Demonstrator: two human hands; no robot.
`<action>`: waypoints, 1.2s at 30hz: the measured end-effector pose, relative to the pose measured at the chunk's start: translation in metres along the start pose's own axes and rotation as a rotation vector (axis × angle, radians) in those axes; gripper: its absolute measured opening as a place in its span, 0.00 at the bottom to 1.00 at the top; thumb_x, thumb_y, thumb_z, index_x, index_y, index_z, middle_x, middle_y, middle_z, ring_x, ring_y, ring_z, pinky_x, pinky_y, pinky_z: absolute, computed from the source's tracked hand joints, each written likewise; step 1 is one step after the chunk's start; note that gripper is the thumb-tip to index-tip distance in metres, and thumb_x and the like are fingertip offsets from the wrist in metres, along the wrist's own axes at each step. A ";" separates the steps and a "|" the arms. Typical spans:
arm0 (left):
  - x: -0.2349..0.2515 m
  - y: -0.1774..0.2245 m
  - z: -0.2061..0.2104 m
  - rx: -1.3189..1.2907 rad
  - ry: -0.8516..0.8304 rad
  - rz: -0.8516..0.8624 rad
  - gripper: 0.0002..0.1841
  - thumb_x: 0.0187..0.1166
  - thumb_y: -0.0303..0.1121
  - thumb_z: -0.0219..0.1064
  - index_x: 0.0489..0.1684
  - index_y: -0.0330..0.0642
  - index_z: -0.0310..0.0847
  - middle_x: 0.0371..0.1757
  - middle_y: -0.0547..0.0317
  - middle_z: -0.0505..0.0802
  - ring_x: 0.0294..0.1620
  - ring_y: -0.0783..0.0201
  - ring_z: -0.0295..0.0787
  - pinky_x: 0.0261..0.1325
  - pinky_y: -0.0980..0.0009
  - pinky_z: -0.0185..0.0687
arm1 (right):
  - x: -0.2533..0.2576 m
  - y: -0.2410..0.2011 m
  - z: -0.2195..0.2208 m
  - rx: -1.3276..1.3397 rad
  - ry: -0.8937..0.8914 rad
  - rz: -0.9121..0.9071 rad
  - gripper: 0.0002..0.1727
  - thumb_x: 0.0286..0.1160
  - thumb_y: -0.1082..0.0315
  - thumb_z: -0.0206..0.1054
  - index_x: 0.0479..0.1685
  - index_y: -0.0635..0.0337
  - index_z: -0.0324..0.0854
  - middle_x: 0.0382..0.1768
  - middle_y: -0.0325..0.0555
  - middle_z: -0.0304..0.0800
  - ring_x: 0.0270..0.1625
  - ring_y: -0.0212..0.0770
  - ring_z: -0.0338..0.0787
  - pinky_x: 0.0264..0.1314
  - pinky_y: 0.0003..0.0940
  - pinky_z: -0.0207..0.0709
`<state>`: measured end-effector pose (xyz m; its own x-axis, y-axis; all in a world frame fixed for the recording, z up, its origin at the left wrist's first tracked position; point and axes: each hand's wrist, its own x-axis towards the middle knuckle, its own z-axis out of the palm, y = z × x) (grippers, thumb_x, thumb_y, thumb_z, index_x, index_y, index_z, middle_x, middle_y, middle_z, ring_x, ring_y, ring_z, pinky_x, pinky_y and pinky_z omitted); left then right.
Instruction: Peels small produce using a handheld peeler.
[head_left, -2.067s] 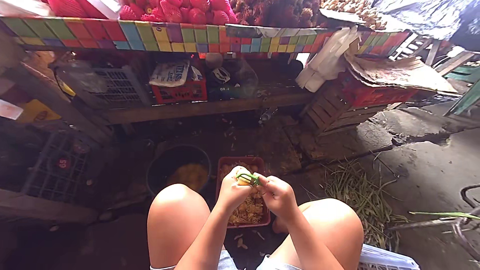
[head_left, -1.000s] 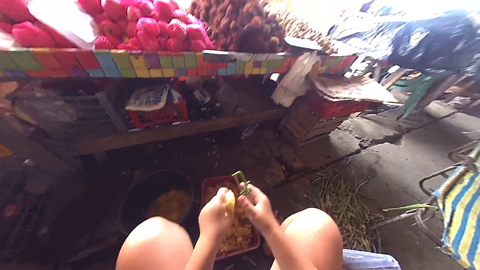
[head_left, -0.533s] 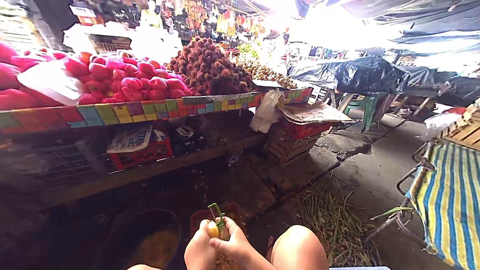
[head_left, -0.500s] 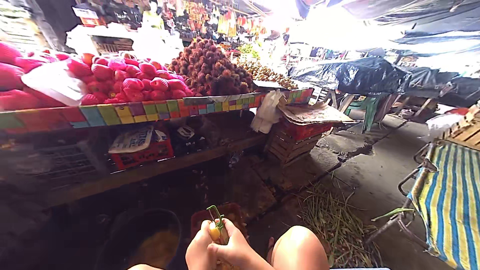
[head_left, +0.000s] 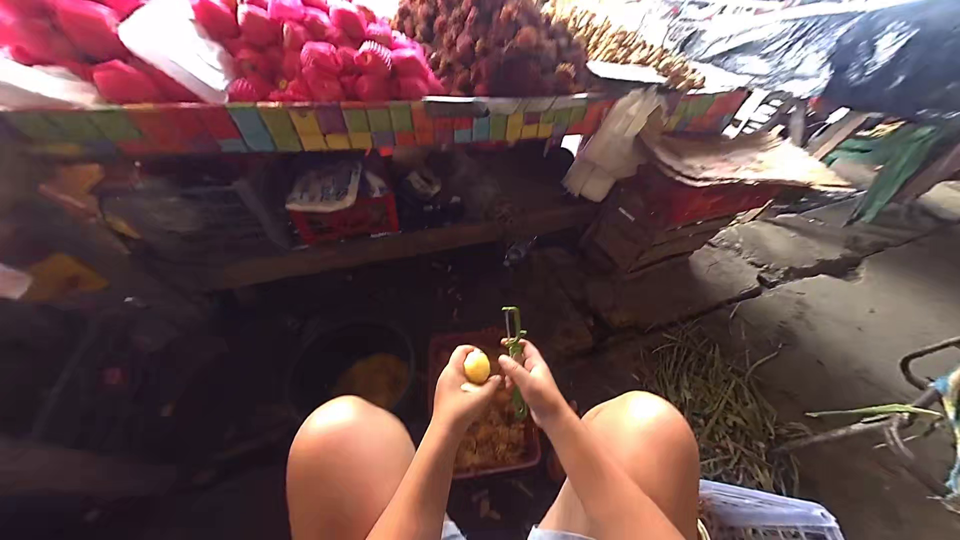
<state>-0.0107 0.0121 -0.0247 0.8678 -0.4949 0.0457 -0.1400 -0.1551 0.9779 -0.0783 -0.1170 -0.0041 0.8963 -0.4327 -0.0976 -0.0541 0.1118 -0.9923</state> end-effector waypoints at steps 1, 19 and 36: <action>0.000 0.000 0.003 -0.026 0.000 0.001 0.28 0.59 0.32 0.80 0.61 0.35 0.78 0.48 0.50 0.90 0.49 0.63 0.88 0.55 0.62 0.86 | 0.001 0.000 0.000 0.034 -0.007 0.006 0.28 0.78 0.68 0.63 0.75 0.70 0.64 0.38 0.39 0.79 0.28 0.24 0.78 0.33 0.20 0.77; -0.001 0.018 0.001 0.489 0.068 -0.042 0.20 0.67 0.30 0.73 0.60 0.35 0.84 0.54 0.42 0.90 0.55 0.46 0.89 0.57 0.45 0.83 | 0.001 0.003 0.002 -0.218 -0.092 -0.035 0.45 0.59 0.57 0.80 0.77 0.70 0.64 0.36 0.36 0.76 0.33 0.25 0.76 0.40 0.22 0.75; 0.002 0.017 0.003 0.702 0.159 0.010 0.20 0.67 0.23 0.74 0.59 0.40 0.86 0.50 0.40 0.90 0.47 0.40 0.92 0.43 0.43 0.86 | -0.004 -0.002 0.017 -0.334 -0.133 0.088 0.45 0.60 0.62 0.78 0.82 0.66 0.62 0.53 0.56 0.84 0.50 0.45 0.85 0.57 0.43 0.81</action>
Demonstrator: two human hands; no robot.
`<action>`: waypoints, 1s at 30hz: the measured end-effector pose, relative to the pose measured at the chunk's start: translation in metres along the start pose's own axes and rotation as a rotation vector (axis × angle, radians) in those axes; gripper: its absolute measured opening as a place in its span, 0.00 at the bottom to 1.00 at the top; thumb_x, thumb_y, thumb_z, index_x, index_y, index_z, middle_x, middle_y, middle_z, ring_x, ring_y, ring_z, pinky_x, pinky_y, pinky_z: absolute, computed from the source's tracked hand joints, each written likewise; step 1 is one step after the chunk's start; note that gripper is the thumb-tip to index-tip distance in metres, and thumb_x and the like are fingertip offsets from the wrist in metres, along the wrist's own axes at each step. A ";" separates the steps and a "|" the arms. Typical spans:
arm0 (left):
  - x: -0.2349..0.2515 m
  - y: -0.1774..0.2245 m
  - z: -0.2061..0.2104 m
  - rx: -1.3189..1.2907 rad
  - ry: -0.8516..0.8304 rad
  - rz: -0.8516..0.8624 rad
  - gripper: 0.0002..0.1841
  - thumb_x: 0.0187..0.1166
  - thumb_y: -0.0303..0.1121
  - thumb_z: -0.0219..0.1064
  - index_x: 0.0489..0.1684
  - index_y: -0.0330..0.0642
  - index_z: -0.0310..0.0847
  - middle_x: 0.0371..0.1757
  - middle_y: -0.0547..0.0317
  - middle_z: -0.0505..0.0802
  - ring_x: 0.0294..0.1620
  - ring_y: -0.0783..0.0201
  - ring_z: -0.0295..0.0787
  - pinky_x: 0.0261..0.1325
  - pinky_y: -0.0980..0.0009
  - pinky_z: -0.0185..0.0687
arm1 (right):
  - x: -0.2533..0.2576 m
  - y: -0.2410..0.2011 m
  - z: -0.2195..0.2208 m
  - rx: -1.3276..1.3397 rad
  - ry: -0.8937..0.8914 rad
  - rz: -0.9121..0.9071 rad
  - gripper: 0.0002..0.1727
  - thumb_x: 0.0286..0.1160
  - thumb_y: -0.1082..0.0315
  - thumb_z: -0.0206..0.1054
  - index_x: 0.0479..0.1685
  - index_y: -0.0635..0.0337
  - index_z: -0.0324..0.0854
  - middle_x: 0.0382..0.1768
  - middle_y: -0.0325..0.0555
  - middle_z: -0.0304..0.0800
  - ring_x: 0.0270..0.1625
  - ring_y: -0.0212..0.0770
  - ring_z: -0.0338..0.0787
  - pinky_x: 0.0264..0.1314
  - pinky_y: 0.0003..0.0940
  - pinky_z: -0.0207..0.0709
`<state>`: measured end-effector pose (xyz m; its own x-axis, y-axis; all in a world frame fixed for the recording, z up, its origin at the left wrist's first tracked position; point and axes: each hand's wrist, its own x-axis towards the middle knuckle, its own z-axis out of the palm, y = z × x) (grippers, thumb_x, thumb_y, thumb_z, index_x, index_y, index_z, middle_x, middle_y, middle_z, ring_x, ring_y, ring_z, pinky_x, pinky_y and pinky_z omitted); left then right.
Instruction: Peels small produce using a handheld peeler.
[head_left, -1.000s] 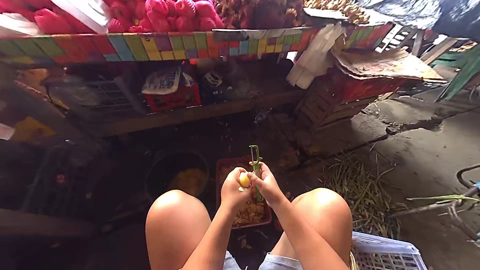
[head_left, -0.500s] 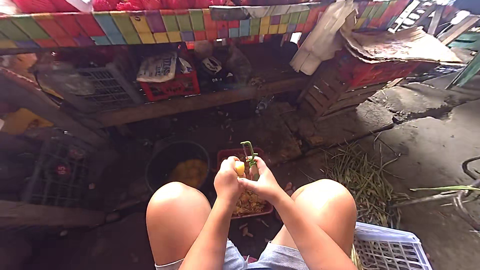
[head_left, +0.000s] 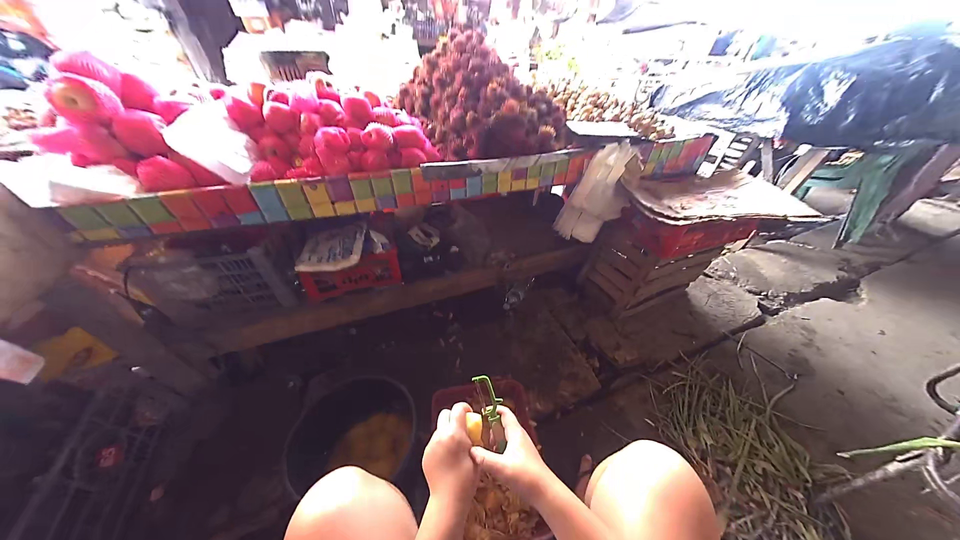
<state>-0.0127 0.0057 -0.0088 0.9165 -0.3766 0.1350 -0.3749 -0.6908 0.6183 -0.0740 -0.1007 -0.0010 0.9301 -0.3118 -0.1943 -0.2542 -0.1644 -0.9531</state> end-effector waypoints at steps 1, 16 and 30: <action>0.001 0.001 -0.003 0.014 -0.035 -0.042 0.21 0.67 0.25 0.75 0.62 0.41 0.85 0.53 0.41 0.90 0.50 0.41 0.92 0.46 0.44 0.87 | 0.001 0.001 -0.001 -0.051 0.014 0.011 0.43 0.60 0.66 0.75 0.82 0.65 0.62 0.50 0.55 0.83 0.47 0.44 0.84 0.54 0.43 0.80; 0.004 0.003 -0.010 -0.003 -0.135 -0.201 0.26 0.68 0.31 0.77 0.69 0.46 0.81 0.62 0.45 0.90 0.60 0.47 0.91 0.57 0.46 0.87 | -0.005 0.020 0.007 -0.086 -0.050 -0.100 0.53 0.56 0.48 0.83 0.83 0.66 0.63 0.76 0.64 0.75 0.77 0.53 0.78 0.79 0.50 0.72; 0.002 -0.014 -0.006 -0.230 -0.007 -0.114 0.23 0.63 0.24 0.76 0.61 0.37 0.84 0.55 0.42 0.90 0.58 0.46 0.89 0.60 0.45 0.83 | 0.004 0.019 -0.005 -0.346 0.043 0.023 0.35 0.73 0.71 0.66 0.84 0.62 0.66 0.67 0.63 0.82 0.62 0.56 0.86 0.68 0.53 0.77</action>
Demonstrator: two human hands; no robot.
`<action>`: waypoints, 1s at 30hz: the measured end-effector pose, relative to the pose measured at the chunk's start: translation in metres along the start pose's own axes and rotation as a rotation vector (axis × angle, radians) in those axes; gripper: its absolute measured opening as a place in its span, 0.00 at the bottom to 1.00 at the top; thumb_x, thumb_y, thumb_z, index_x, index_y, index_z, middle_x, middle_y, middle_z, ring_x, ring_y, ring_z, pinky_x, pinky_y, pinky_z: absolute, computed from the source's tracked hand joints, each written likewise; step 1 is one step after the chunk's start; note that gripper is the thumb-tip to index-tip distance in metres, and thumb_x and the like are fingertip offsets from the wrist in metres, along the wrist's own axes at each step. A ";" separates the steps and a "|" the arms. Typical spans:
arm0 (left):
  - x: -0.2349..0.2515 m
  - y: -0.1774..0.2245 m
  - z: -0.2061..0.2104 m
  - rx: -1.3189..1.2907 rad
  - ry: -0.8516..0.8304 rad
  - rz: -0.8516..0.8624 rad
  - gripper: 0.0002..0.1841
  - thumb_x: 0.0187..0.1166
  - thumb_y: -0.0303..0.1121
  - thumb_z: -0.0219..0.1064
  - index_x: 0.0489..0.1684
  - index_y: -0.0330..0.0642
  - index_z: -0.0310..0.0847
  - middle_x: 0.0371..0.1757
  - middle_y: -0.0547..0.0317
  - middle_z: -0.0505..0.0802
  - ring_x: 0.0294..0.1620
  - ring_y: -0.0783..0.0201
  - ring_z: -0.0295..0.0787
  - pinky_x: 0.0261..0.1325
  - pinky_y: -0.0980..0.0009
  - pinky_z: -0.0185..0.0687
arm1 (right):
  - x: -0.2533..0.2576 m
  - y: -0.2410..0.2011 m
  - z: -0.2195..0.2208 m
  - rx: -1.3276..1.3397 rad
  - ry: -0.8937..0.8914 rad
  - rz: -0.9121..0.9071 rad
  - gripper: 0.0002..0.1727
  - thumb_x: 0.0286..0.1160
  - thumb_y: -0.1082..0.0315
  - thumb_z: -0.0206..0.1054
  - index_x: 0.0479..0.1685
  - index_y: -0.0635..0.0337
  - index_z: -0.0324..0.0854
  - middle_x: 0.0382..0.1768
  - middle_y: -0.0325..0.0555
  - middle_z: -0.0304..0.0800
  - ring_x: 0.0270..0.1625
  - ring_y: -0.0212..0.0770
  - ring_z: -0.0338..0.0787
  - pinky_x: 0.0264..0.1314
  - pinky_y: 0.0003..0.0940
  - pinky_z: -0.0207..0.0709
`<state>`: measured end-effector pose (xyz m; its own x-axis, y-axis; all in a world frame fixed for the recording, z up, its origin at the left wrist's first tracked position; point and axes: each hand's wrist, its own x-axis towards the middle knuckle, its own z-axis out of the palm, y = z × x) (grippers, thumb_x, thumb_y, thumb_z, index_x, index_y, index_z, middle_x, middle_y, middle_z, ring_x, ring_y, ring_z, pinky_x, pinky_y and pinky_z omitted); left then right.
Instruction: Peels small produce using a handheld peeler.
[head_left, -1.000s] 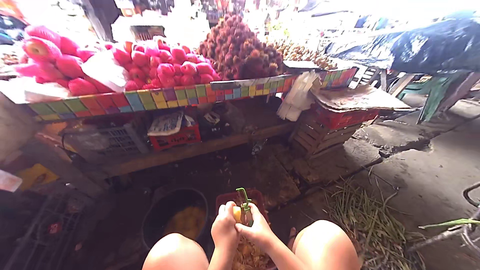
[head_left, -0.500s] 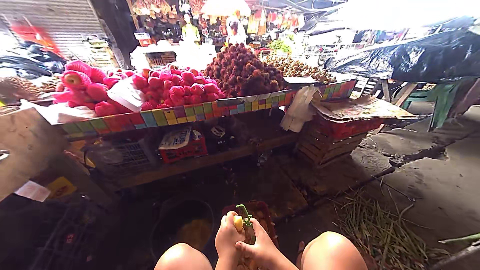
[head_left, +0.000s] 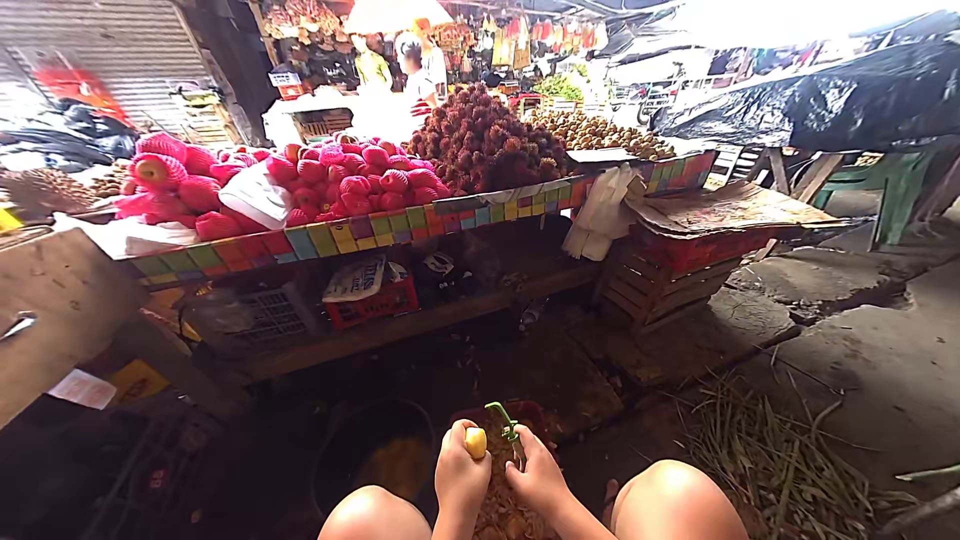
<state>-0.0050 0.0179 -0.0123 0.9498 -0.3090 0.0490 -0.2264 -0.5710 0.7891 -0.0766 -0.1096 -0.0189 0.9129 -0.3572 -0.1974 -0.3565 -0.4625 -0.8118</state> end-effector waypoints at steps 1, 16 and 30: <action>0.000 -0.003 0.001 -0.033 0.008 0.016 0.23 0.63 0.24 0.76 0.60 0.37 0.84 0.55 0.42 0.90 0.57 0.46 0.89 0.61 0.46 0.83 | 0.001 0.003 0.001 0.041 0.024 -0.011 0.31 0.73 0.73 0.65 0.81 0.62 0.69 0.60 0.62 0.85 0.57 0.55 0.87 0.65 0.52 0.79; -0.008 0.000 0.009 -0.432 -0.102 0.245 0.32 0.59 0.18 0.73 0.72 0.34 0.80 0.63 0.40 0.82 0.61 0.59 0.81 0.59 0.71 0.81 | -0.008 -0.005 -0.006 0.892 -0.009 -0.013 0.22 0.76 0.75 0.68 0.68 0.68 0.71 0.34 0.37 0.87 0.18 0.20 0.71 0.19 0.15 0.66; -0.006 0.005 0.007 -0.674 -0.367 0.195 0.35 0.77 0.32 0.64 0.85 0.26 0.59 0.76 0.39 0.79 0.71 0.61 0.82 0.72 0.68 0.79 | -0.006 0.003 -0.012 1.072 -0.086 -0.148 0.26 0.62 0.82 0.64 0.65 0.65 0.74 0.33 0.35 0.88 0.20 0.21 0.76 0.21 0.16 0.71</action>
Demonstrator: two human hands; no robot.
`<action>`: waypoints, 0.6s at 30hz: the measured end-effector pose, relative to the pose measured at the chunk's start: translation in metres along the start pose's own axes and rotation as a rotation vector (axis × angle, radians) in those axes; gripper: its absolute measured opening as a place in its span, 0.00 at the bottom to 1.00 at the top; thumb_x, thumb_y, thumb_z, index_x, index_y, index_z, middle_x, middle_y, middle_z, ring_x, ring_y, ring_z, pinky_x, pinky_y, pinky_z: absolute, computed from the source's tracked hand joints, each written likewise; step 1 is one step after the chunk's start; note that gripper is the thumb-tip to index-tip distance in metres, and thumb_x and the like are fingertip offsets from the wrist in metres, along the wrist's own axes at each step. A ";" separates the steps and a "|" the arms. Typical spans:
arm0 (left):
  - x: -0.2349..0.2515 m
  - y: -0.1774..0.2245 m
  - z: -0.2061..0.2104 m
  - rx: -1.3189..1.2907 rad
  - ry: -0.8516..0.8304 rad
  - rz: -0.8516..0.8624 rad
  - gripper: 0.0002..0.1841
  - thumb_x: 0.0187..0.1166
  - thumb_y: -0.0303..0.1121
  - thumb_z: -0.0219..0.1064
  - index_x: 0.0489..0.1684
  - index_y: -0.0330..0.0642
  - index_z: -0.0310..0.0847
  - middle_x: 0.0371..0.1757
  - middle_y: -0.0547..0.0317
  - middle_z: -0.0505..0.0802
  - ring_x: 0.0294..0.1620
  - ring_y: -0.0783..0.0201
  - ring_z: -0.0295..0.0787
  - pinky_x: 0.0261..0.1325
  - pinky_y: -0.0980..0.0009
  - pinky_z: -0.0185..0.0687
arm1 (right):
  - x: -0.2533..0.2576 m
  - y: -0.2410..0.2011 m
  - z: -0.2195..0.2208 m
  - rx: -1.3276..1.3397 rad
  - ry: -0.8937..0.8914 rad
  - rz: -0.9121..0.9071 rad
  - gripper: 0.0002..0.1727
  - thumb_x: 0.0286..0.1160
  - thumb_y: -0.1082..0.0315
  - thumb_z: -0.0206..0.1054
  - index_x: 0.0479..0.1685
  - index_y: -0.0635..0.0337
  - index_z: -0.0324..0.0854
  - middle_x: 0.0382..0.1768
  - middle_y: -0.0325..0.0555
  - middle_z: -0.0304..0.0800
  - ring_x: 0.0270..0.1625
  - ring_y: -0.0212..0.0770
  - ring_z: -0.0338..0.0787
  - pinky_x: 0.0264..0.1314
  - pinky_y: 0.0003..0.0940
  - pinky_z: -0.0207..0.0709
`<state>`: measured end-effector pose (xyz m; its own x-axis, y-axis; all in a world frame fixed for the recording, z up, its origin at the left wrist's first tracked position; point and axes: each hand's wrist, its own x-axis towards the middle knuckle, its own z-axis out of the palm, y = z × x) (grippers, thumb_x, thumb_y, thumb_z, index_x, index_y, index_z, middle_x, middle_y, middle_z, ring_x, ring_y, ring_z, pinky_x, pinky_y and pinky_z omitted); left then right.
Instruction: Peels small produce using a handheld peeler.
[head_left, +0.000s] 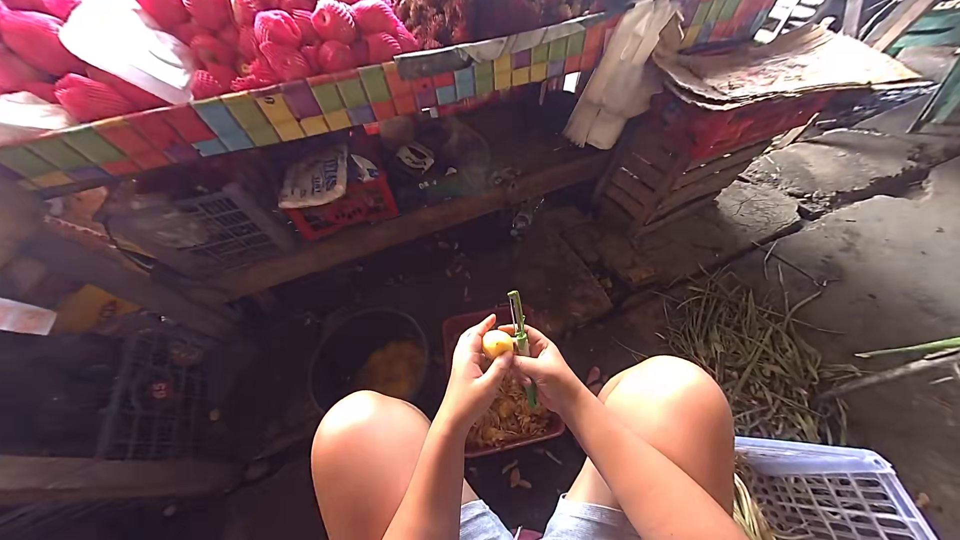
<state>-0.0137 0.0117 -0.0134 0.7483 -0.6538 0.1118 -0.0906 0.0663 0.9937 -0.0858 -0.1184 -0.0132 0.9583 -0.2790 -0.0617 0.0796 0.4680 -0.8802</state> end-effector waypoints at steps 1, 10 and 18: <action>0.000 -0.001 0.001 0.005 -0.023 -0.010 0.36 0.79 0.33 0.63 0.86 0.26 0.55 0.76 0.40 0.80 0.73 0.62 0.80 0.74 0.68 0.77 | -0.001 0.000 0.001 -0.002 -0.003 0.005 0.25 0.62 0.82 0.65 0.65 0.65 0.73 0.33 0.34 0.88 0.19 0.21 0.76 0.21 0.15 0.71; 0.000 0.008 0.010 -0.158 0.148 -0.206 0.24 0.80 0.25 0.68 0.71 0.29 0.66 0.45 0.52 0.89 0.35 0.70 0.91 0.39 0.74 0.91 | -0.007 -0.021 0.002 -0.461 -0.016 0.051 0.28 0.71 0.74 0.65 0.74 0.67 0.72 0.48 0.38 0.88 0.33 0.21 0.83 0.34 0.17 0.77; 0.005 0.009 0.001 0.028 0.203 -0.348 0.30 0.63 0.20 0.77 0.68 0.36 0.73 0.38 0.53 0.87 0.19 0.70 0.82 0.19 0.76 0.80 | -0.009 -0.007 -0.020 -0.974 0.081 -0.386 0.22 0.84 0.66 0.56 0.70 0.67 0.83 0.54 0.55 0.92 0.56 0.36 0.90 0.64 0.33 0.81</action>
<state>-0.0117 0.0085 -0.0035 0.8521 -0.4708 -0.2289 0.1752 -0.1555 0.9722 -0.1009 -0.1363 -0.0160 0.8909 -0.3373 0.3041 0.0866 -0.5311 -0.8428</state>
